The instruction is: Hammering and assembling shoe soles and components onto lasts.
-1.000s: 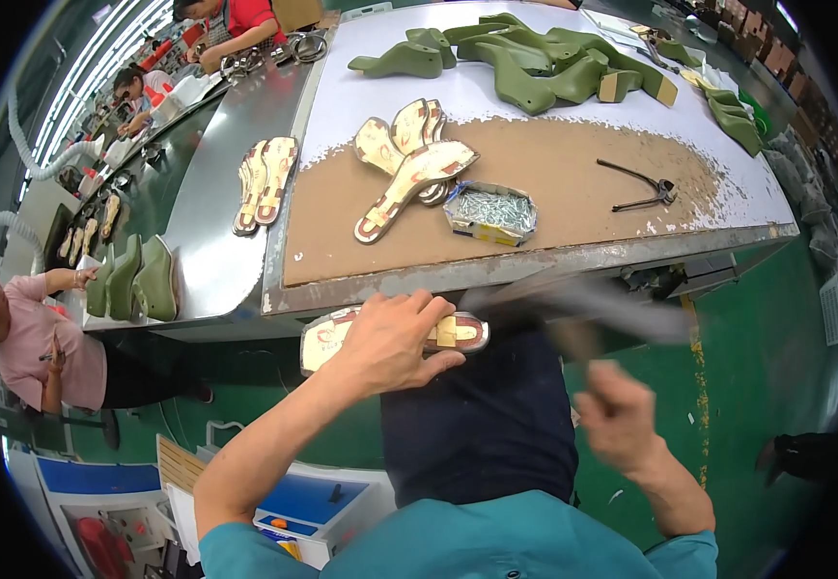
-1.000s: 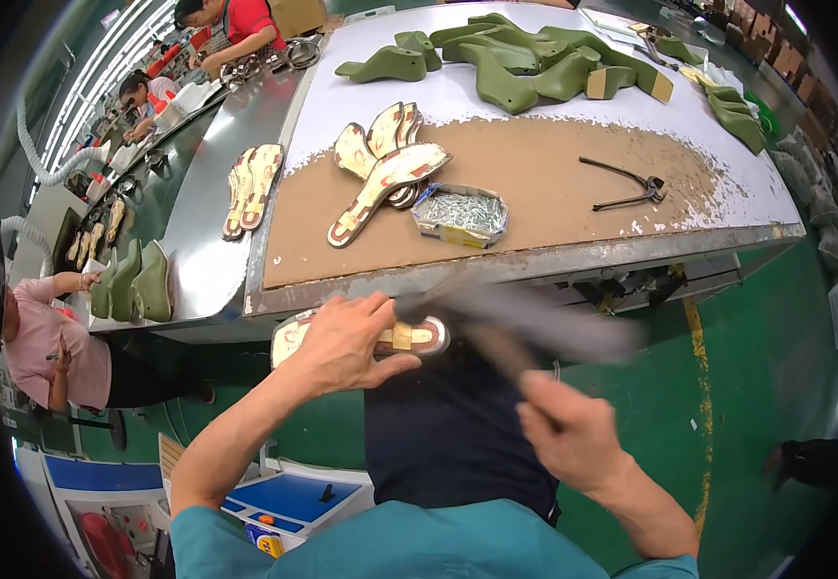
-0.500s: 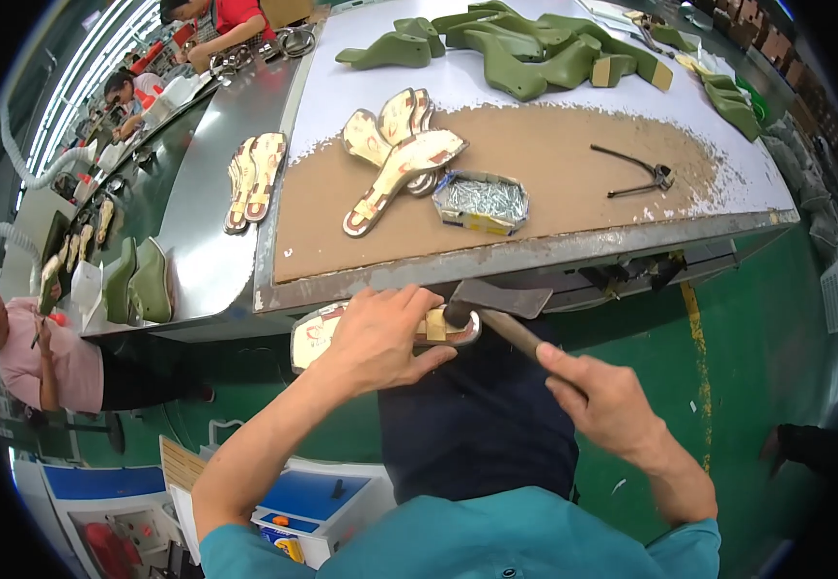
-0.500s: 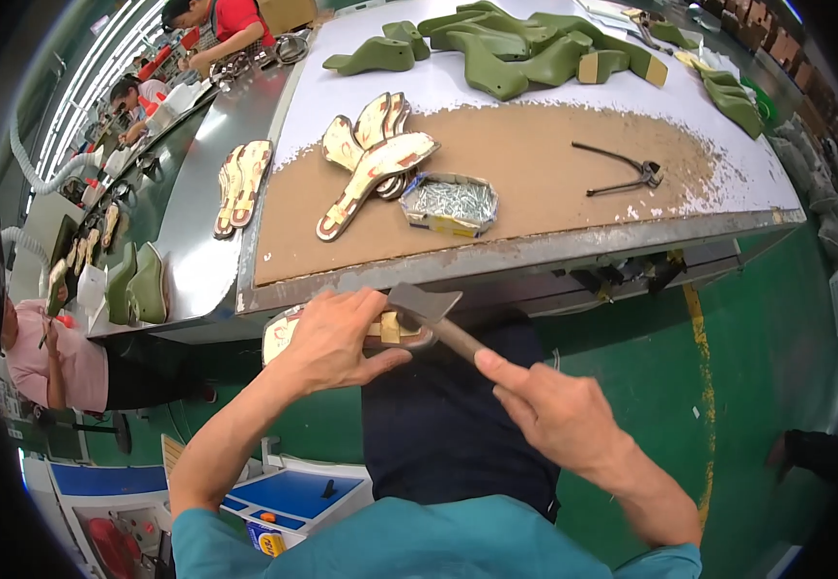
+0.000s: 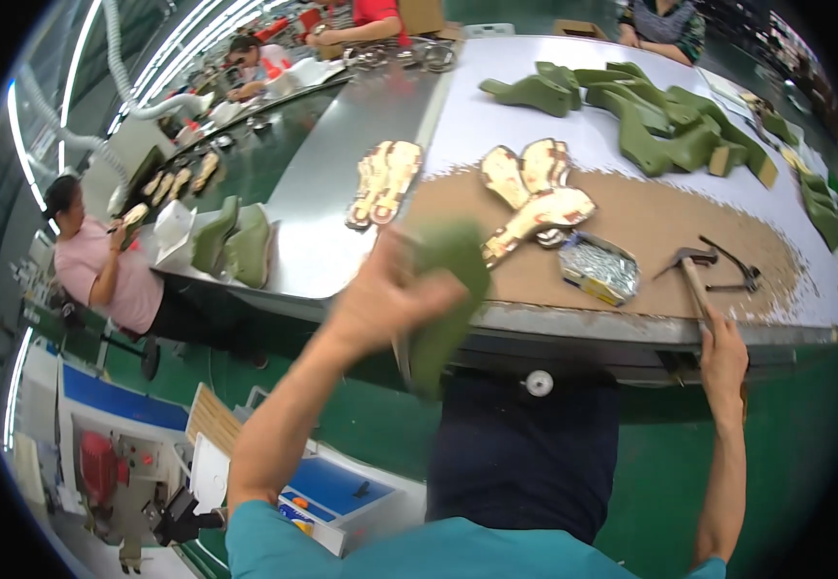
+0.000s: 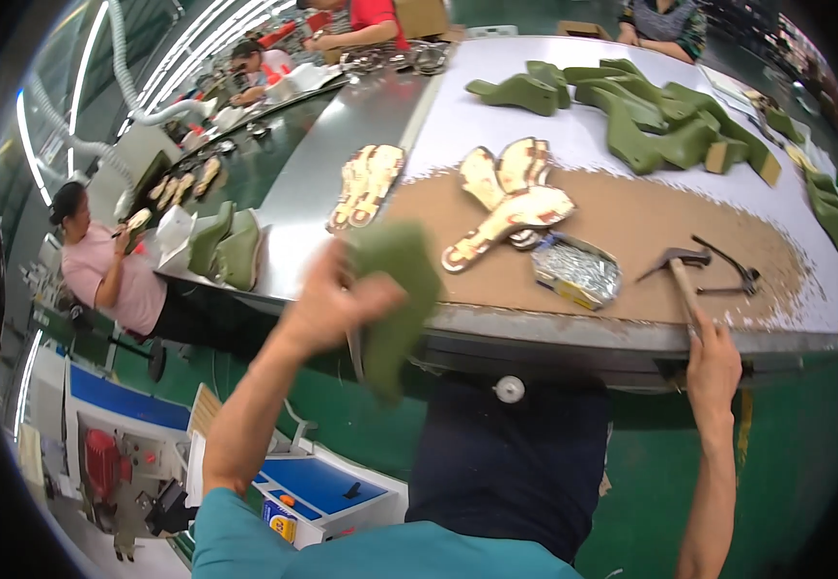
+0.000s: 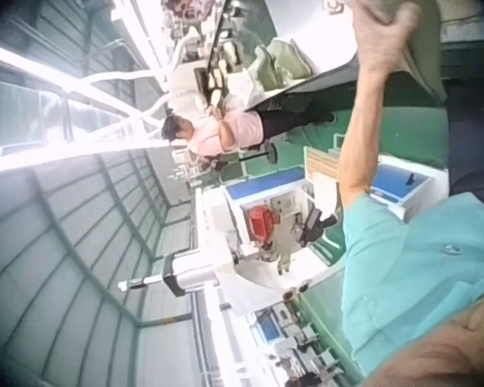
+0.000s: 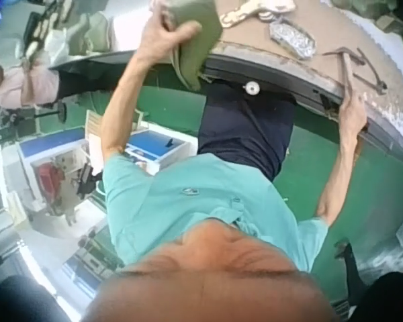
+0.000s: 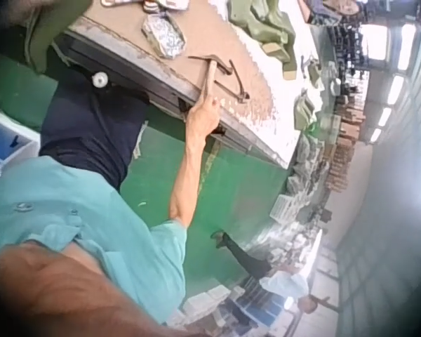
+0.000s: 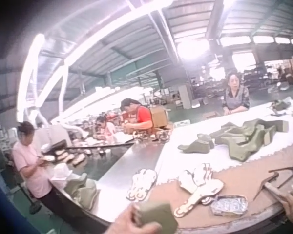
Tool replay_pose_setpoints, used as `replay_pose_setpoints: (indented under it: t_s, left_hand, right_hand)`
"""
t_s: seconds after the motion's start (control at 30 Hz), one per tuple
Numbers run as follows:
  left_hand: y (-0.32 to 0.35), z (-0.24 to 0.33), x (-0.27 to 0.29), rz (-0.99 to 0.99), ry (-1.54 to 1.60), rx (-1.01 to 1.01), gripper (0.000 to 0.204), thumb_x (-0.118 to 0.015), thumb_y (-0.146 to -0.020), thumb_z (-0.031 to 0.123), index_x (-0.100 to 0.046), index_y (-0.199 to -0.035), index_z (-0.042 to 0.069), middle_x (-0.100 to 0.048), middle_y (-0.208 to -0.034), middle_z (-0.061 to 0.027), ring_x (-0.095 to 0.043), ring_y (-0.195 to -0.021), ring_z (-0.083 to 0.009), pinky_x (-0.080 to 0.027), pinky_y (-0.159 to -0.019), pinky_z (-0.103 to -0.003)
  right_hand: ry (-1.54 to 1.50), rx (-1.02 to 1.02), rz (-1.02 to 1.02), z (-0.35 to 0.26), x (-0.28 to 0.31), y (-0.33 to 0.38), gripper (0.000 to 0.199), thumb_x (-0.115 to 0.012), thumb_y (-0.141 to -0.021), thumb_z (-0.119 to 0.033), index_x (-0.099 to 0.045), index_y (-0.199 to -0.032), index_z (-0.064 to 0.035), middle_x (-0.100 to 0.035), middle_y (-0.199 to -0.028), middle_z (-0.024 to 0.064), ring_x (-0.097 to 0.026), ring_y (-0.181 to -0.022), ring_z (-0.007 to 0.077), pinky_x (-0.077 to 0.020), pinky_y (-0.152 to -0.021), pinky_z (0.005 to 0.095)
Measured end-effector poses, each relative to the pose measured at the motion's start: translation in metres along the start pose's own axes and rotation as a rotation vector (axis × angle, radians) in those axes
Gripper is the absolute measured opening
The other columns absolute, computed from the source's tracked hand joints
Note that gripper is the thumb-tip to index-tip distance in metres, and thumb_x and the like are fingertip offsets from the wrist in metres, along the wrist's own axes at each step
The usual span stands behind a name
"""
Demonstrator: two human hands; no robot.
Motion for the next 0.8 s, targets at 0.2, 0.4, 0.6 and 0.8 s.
replay_pose_setpoints:
  t_s: [0.2,0.4,0.6,0.8]
  left_hand:
    - [0.015,-0.170,0.222,1.037,0.147,-0.063,0.049,-0.082,-0.075,0.022,-0.056,-0.111,0.000,-0.062,-0.107,-0.0091,-0.060,-0.092,-0.0202,-0.048,-0.084,-0.032]
    - [0.014,-0.280,0.227,0.870,-0.415,0.316,0.053,-0.078,-0.072,0.028,-0.057,-0.111,-0.001,-0.064,-0.107,-0.0209,-0.060,-0.103,-0.0373,-0.046,-0.090,-0.044]
    - [-0.074,-0.085,-0.009,0.306,-0.261,-0.280,0.048,-0.075,-0.076,0.024,-0.059,-0.117,0.005,-0.062,-0.105,-0.0162,-0.058,-0.103,-0.0364,-0.048,-0.087,-0.042]
    - [-0.097,-0.051,-0.108,0.158,-0.234,-0.310,0.028,-0.059,-0.092,0.017,-0.058,-0.116,0.003,-0.064,-0.094,-0.0228,-0.063,-0.089,-0.0360,-0.050,-0.072,-0.044]
  right_hand:
    - [-0.008,0.026,0.081,-0.003,-0.013,-0.001,0.038,-0.056,-0.087,-0.001,-0.055,-0.125,-0.0069,-0.054,-0.101,0.0168,-0.053,-0.094,0.0366,-0.0433,-0.082,0.0456]
    - [0.053,0.128,0.173,-0.028,-0.006,-0.008,0.038,-0.057,-0.084,0.000,-0.058,-0.121,-0.0028,-0.054,-0.094,0.0140,-0.052,-0.085,0.0334,-0.0445,-0.074,0.0420]
    - [0.115,0.090,0.168,-0.027,-0.004,-0.004,0.038,-0.058,-0.084,0.000,-0.058,-0.122,-0.0037,-0.054,-0.093,0.0126,-0.052,-0.084,0.0323,-0.0440,-0.075,0.0418]
    - [-0.110,0.096,0.289,-0.053,0.033,0.009,0.037,-0.060,-0.083,-0.006,-0.056,-0.120,-0.0006,-0.056,-0.111,0.0188,-0.053,-0.103,0.0352,-0.0420,-0.089,0.0423]
Point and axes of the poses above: each hand's wrist, its own y-axis away from the middle knuckle, its own x-axis out of the back of the hand, z = x × y, the point moved 10 cm from there along -y, towards the middle knuckle
